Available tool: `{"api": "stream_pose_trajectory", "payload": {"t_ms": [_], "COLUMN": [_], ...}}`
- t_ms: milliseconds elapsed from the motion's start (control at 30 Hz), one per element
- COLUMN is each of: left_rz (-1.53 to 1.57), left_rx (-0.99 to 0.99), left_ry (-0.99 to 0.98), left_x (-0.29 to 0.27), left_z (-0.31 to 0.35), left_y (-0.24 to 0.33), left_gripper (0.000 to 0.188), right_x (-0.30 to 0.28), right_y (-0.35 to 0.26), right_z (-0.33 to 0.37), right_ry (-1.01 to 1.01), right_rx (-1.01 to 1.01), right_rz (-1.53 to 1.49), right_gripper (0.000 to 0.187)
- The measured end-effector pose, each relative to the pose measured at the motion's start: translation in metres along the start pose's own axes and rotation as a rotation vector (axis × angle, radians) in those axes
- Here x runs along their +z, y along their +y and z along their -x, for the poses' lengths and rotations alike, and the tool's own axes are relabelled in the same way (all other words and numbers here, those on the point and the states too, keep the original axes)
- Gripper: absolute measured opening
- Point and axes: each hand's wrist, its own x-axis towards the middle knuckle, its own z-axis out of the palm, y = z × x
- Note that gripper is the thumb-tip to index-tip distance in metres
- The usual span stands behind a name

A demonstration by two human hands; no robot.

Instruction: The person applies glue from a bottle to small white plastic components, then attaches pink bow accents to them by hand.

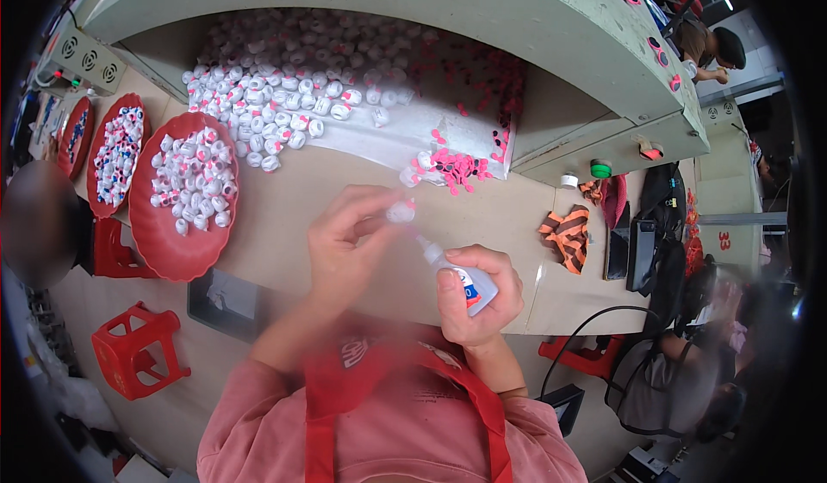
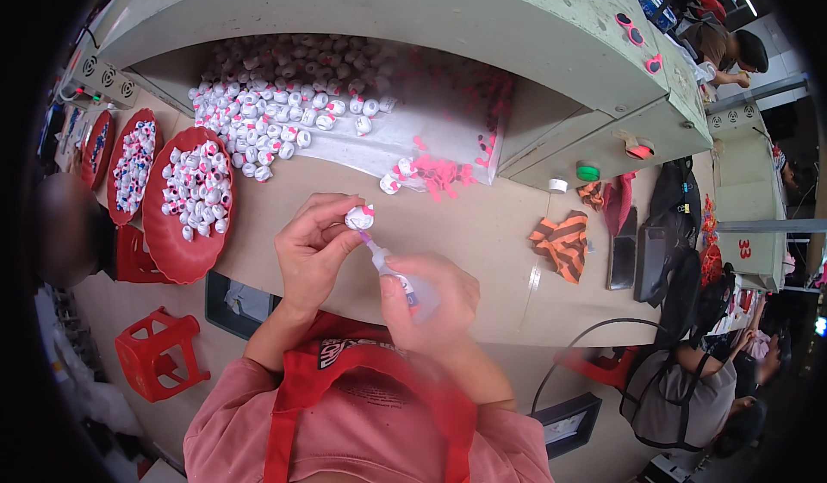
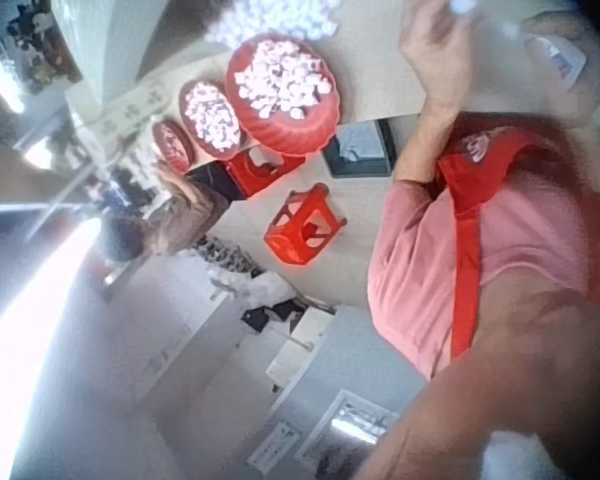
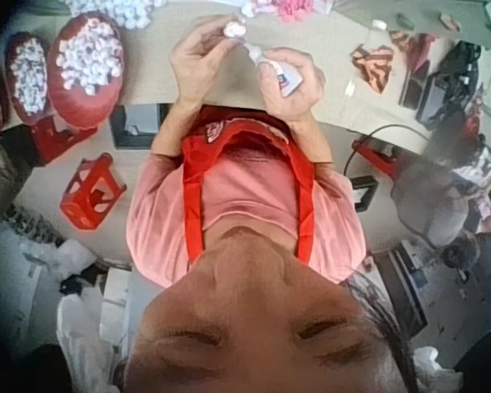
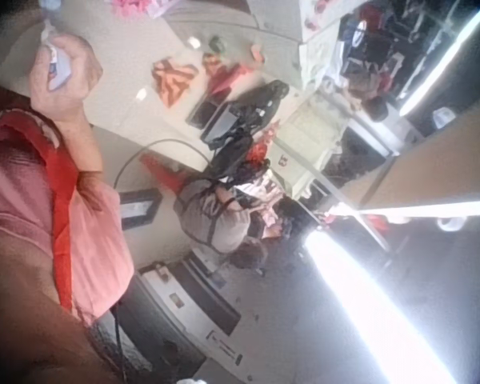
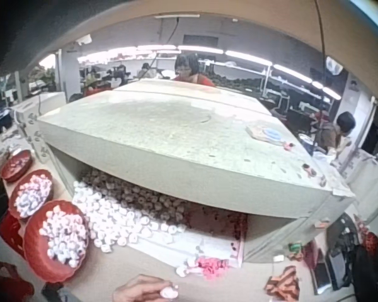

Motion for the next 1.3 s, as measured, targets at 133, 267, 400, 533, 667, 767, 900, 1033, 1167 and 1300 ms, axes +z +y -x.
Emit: {"api": "stream_pose_trajectory", "payload": {"t_ms": [133, 267, 400, 533, 667, 767, 900, 1033, 1167, 1300], "left_rz": [-0.029, 0.025, 0.157, 0.209, 0.206, 0.212, 0.2, 0.221, 0.182, 0.194], "left_rx": [0.027, -0.026, -0.237, -0.261, -0.271, -0.277, -0.243, -0.241, -0.213, -0.227], "left_ry": [0.005, 0.015, 0.02, -0.01, -0.016, -0.016, -0.019, -0.018, 0.043, 0.065], "left_x": [-0.005, -0.005, -0.006, -0.006, -0.006, -0.007, -0.008, -0.007, -0.013, -0.019], "left_z": [0.0, -0.001, -0.004, -0.004, -0.003, -0.003, -0.002, -0.003, -0.005, -0.004], "left_y": [0.001, 0.001, 0.008, 0.007, 0.006, 0.006, 0.003, 0.001, -0.004, -0.013], "left_gripper": [0.03, 0.032, 0.035, 0.038, 0.039, 0.039, 0.039, 0.039, 0.036, 0.037], "right_x": [-0.001, -0.004, -0.005, -0.006, -0.008, -0.009, -0.011, -0.01, -0.004, -0.023], "right_y": [-0.002, -0.005, -0.003, -0.001, 0.0, 0.002, 0.001, -0.004, 0.008, 0.068], "right_z": [-0.003, -0.003, -0.001, -0.001, -0.002, -0.001, 0.001, 0.0, -0.004, -0.007], "right_ry": [-0.059, -0.048, 0.005, -0.011, -0.007, 0.015, 0.02, -0.015, 0.061, 0.09], "right_rx": [-0.02, 0.055, 0.059, 0.046, 0.044, 0.043, 0.053, 0.1, 0.322, 0.833], "right_rz": [-0.011, 0.007, -0.019, -0.023, -0.022, -0.005, 0.0, -0.024, -0.028, -0.322], "right_gripper": [0.016, 0.016, 0.015, 0.015, 0.015, 0.014, 0.014, 0.016, 0.018, 0.027]}}
